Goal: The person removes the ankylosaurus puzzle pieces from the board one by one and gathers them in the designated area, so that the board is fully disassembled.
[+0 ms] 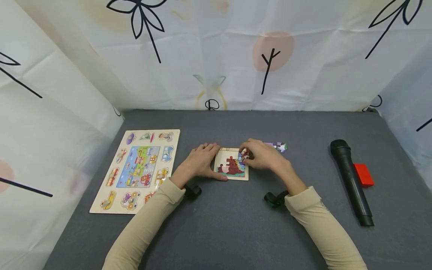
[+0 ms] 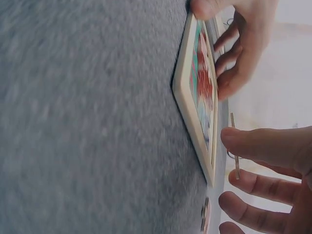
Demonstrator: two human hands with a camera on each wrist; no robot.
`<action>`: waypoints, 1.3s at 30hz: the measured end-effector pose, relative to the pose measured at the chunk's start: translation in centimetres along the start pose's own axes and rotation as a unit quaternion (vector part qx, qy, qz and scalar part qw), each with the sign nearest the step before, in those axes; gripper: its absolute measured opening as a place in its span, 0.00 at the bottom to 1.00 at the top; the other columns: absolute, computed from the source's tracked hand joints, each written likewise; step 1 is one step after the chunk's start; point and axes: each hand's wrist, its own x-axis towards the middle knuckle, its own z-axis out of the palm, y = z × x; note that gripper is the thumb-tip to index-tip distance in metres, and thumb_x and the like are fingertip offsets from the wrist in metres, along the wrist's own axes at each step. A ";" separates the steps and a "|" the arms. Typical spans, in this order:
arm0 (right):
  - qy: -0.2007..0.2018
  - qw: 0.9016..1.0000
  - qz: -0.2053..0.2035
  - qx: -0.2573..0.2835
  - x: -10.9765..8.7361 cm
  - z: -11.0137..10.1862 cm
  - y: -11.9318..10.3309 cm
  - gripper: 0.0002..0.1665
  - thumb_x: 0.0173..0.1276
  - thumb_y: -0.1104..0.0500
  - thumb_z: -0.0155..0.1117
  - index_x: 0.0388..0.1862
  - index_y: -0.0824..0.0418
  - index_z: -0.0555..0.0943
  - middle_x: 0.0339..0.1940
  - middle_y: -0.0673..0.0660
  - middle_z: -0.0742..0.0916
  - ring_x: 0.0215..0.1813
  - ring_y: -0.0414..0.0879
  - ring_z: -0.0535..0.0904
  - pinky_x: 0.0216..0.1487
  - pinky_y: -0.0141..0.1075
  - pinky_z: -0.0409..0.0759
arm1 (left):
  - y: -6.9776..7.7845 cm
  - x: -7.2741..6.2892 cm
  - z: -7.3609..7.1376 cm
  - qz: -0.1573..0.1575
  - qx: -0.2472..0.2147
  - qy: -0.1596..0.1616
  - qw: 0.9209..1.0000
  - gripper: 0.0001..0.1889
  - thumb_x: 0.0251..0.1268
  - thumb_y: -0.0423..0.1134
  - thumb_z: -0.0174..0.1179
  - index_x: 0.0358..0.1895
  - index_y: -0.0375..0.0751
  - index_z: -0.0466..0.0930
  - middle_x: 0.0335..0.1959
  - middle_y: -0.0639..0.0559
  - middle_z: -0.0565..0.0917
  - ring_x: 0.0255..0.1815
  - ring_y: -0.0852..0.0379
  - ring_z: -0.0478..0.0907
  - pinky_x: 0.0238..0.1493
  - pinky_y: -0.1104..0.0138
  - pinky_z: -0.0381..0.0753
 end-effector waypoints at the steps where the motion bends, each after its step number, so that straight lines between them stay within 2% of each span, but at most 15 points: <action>1: 0.000 1.000 0.002 0.001 -0.1 0.0 0.2 0.17 0.67 0.61 0.70 0.55 0.61 0.84 0.46 0.57 0.84 0.41 0.47 0.78 0.39 0.39 0.77 | 0.0 0.0 0.0 0.000 -0.002 0.000 1.000 0.60 0.47 0.77 0.68 0.81 0.47 0.57 0.81 0.43 0.62 0.81 0.34 0.58 0.75 0.37 0.65; 10: 0.004 1.000 0.018 -0.003 -0.9 -0.2 1.4 0.19 0.68 0.61 0.71 0.57 0.61 0.83 0.50 0.59 0.85 0.49 0.53 0.82 0.49 0.49 0.81 | -0.6 -0.1 -0.3 0.009 -0.020 -0.007 1.000 0.61 0.48 0.73 0.71 0.80 0.43 0.57 0.82 0.39 0.61 0.81 0.35 0.59 0.76 0.38 0.64; 18: 0.013 1.000 0.019 -0.005 -1.4 -0.1 2.4 0.19 0.67 0.60 0.72 0.55 0.61 0.84 0.47 0.60 0.85 0.44 0.50 0.79 0.45 0.47 0.79 | -0.6 0.0 -0.4 0.015 -0.021 -0.019 0.999 0.62 0.49 0.72 0.72 0.81 0.40 0.55 0.82 0.38 0.59 0.82 0.34 0.57 0.78 0.39 0.61; 29: 0.004 1.000 0.015 0.003 -1.6 0.0 2.9 0.18 0.67 0.62 0.72 0.55 0.63 0.84 0.42 0.59 0.84 0.40 0.47 0.77 0.42 0.42 0.78 | -0.5 0.0 -0.3 0.014 -0.017 -0.021 1.000 0.62 0.49 0.71 0.72 0.81 0.40 0.54 0.82 0.37 0.58 0.82 0.34 0.56 0.78 0.39 0.60; 39: 0.006 1.000 0.004 0.012 -1.7 0.0 3.3 0.17 0.66 0.63 0.73 0.54 0.65 0.84 0.43 0.60 0.85 0.43 0.50 0.79 0.48 0.46 0.80 | -0.2 -0.1 -0.4 0.016 -0.013 -0.018 1.000 0.60 0.50 0.71 0.72 0.80 0.40 0.55 0.82 0.37 0.59 0.82 0.33 0.57 0.78 0.39 0.61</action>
